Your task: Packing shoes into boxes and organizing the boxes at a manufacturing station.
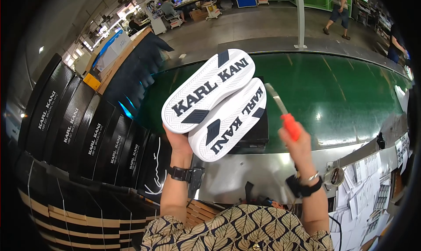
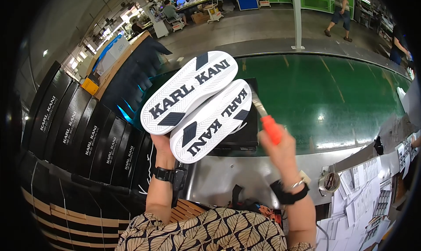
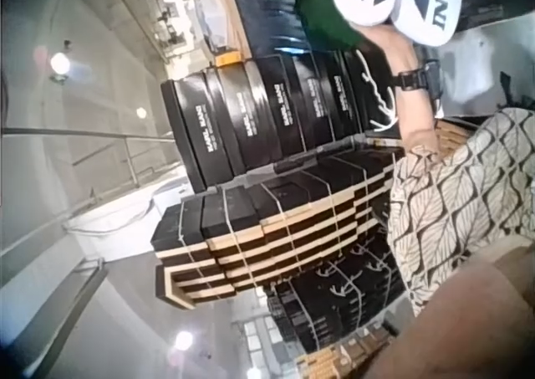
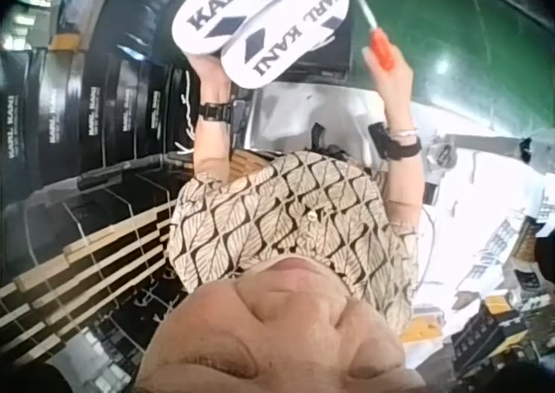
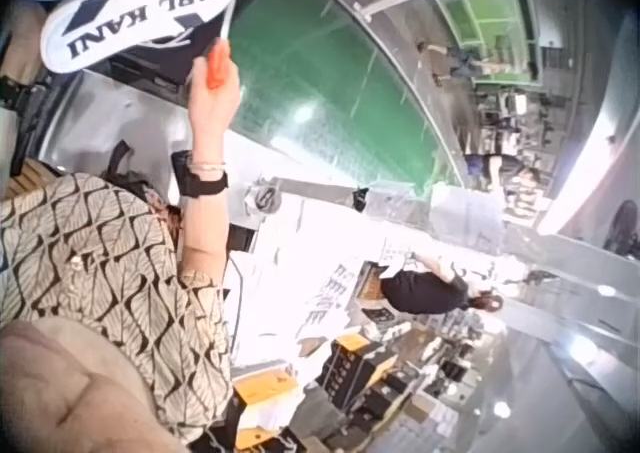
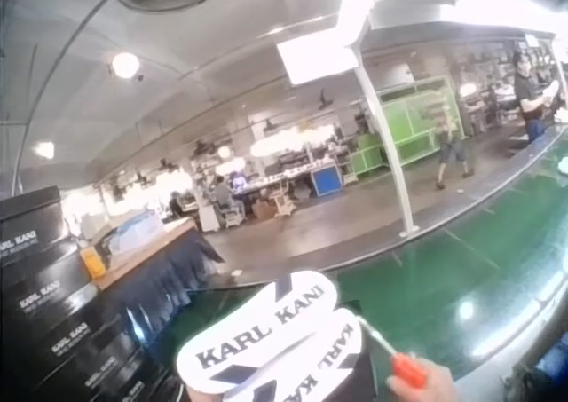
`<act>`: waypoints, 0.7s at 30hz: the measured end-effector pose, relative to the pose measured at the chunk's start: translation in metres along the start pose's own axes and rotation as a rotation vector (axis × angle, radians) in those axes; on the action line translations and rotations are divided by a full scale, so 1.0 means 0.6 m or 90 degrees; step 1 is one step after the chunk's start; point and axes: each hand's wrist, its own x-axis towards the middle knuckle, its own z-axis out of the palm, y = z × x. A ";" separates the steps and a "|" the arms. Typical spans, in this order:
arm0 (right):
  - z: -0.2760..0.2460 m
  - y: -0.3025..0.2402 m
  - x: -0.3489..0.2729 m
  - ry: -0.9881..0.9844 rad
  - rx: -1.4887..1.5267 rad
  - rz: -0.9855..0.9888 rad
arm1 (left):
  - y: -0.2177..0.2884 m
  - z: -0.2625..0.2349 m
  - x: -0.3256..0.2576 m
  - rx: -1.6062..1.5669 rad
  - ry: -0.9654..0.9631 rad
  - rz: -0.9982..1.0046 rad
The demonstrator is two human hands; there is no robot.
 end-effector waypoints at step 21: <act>-0.003 0.035 -0.109 -0.243 -0.150 -0.139 | -0.064 0.025 0.102 0.886 -0.059 0.250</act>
